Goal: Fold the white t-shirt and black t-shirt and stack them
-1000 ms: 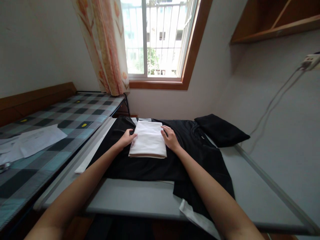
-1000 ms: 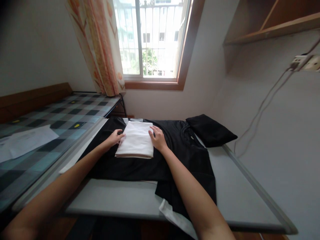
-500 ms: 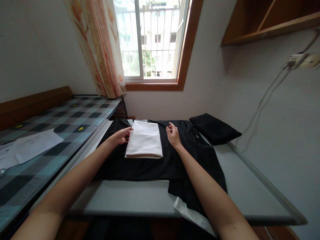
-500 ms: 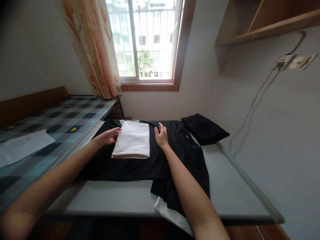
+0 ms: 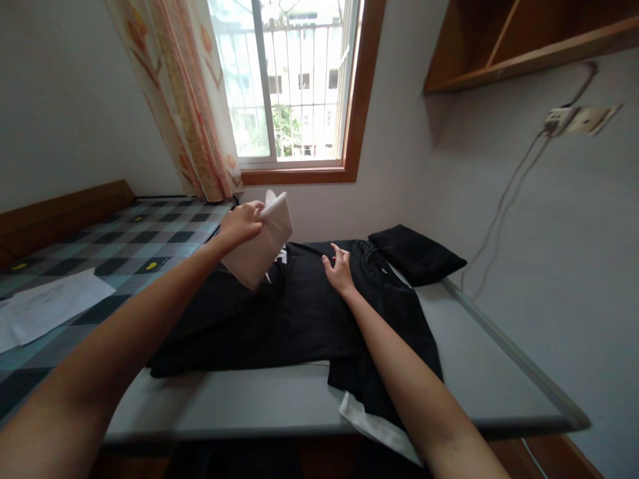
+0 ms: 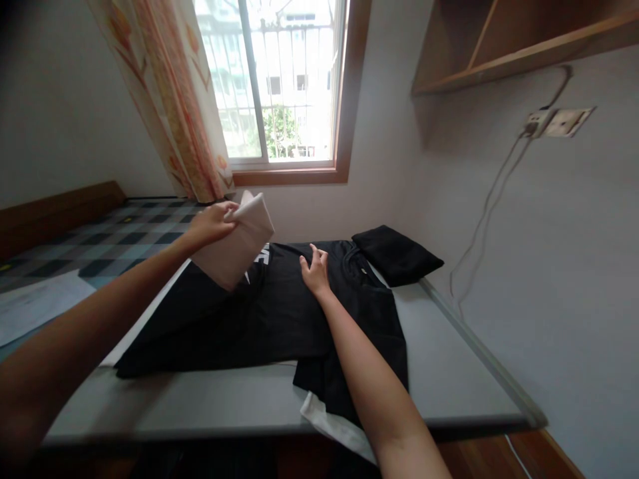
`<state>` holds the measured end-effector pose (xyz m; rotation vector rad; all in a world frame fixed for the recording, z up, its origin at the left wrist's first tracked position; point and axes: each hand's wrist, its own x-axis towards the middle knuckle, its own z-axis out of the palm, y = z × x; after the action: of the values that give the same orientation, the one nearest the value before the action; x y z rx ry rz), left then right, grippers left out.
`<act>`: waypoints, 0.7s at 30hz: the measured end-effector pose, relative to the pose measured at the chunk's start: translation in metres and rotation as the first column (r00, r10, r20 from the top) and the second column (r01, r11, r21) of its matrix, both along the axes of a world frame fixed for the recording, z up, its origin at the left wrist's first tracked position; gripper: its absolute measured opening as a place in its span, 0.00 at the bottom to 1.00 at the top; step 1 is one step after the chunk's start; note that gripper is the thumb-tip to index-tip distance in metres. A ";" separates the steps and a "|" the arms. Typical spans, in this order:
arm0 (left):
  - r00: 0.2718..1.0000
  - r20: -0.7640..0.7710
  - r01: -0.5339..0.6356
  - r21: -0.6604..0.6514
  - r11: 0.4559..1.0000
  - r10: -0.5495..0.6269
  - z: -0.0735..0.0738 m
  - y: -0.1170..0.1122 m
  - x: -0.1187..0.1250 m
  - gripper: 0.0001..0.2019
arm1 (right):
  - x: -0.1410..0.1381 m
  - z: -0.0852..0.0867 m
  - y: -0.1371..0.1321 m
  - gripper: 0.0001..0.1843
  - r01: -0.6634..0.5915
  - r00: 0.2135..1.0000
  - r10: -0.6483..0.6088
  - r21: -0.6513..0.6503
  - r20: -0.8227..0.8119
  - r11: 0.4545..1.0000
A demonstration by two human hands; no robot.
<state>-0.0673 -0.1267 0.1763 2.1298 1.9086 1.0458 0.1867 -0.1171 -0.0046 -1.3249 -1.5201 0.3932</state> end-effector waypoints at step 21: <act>0.763 -0.540 0.497 0.137 0.857 -0.356 -0.161 -0.047 -0.011 0.16 | -0.001 0.004 -0.016 0.18 -0.096 0.874 0.080 0.010 0.479 0.995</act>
<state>-0.0787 -0.1737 0.0148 3.0518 1.3279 0.7364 0.1854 -0.1331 -0.0010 -1.3943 -1.9940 0.0916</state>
